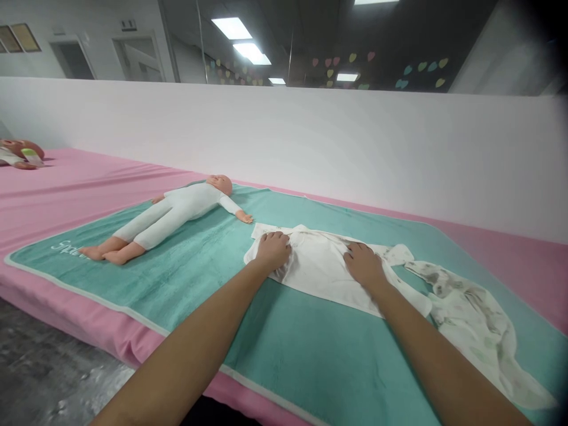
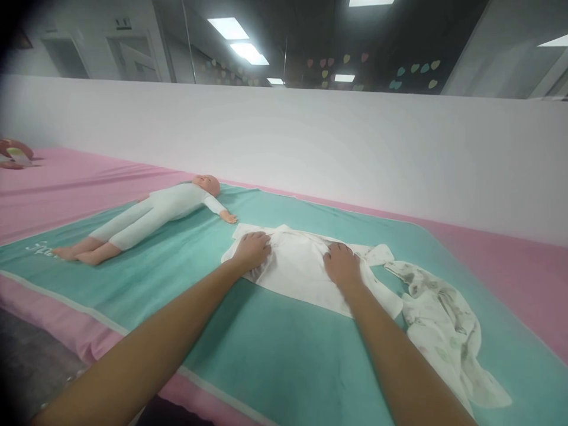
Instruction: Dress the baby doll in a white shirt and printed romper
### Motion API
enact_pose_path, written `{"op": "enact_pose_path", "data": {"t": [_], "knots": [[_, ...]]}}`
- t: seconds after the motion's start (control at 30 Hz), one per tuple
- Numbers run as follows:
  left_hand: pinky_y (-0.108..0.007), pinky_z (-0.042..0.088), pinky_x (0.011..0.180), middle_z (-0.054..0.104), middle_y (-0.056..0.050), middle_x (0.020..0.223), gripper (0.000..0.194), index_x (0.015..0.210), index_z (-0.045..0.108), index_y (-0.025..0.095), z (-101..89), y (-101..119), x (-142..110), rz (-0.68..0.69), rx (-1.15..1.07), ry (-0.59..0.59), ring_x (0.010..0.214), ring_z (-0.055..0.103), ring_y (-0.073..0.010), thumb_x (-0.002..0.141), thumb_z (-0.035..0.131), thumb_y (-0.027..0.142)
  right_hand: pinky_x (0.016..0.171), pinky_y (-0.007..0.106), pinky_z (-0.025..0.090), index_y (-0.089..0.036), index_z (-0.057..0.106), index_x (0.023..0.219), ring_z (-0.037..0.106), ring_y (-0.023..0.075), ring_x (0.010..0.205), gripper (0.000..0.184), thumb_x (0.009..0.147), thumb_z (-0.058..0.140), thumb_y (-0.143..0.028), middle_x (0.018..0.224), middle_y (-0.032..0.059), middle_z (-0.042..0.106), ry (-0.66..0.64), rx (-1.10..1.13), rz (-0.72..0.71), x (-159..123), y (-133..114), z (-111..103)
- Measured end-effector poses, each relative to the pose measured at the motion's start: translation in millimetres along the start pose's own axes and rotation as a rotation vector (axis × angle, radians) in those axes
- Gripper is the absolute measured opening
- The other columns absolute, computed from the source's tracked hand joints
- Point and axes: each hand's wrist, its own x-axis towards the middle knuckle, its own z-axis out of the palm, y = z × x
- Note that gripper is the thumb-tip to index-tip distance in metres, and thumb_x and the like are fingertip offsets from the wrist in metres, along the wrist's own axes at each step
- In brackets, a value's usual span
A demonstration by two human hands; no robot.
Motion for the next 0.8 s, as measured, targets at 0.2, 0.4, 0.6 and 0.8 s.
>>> {"op": "enact_pose_path", "data": {"t": [0.2, 0.4, 0.6, 0.8], "knots": [[-0.04, 0.032, 0.1, 0.055, -0.009, 0.12, 0.027, 0.101, 0.059, 0.02, 0.9, -0.1, -0.1, 0.008, 0.012, 0.005, 0.114, 0.047, -0.0241, 0.088, 0.036, 0.026, 0.09, 0.045, 0.037, -0.02, 0.055, 0.105, 0.049, 0.0251, 0.108, 0.033, 0.087, 0.029, -0.03, 0.116, 0.0092, 0.055, -0.008, 0.009, -0.011, -1.0, -0.6, -1.5], [-0.04, 0.032, 0.1, 0.056, -0.009, 0.119, 0.027, 0.1, 0.059, 0.02, 1.3, -0.8, 0.1, 0.011, 0.01, 0.015, 0.114, 0.047, -0.0242, 0.088, 0.035, 0.026, 0.091, 0.047, 0.037, -0.02, 0.055, 0.107, 0.049, 0.0257, 0.108, 0.033, 0.086, 0.03, -0.03, 0.117, 0.0095, 0.055, -0.001, 0.006, -0.015, -0.3, -0.6, -1.3], [-0.039, 0.032, 0.1, 0.056, -0.009, 0.119, 0.027, 0.101, 0.059, 0.02, 2.4, -0.9, 0.5, 0.012, 0.013, 0.022, 0.113, 0.047, -0.0235, 0.088, 0.036, 0.026, 0.091, 0.046, 0.037, -0.02, 0.055, 0.107, 0.048, 0.0254, 0.109, 0.034, 0.087, 0.03, -0.03, 0.117, 0.0096, 0.055, -0.007, 0.013, -0.013, -0.3, -0.6, -1.7], [-0.04, 0.032, 0.1, 0.056, -0.009, 0.119, 0.028, 0.1, 0.059, 0.019, 3.7, -1.3, 1.3, 0.014, 0.012, 0.022, 0.113, 0.048, -0.0236, 0.088, 0.036, 0.026, 0.092, 0.046, 0.037, -0.02, 0.055, 0.105, 0.049, 0.0253, 0.108, 0.033, 0.087, 0.029, -0.03, 0.116, 0.0089, 0.055, 0.001, 0.01, -0.018, -0.4, -0.3, -0.8]]}}
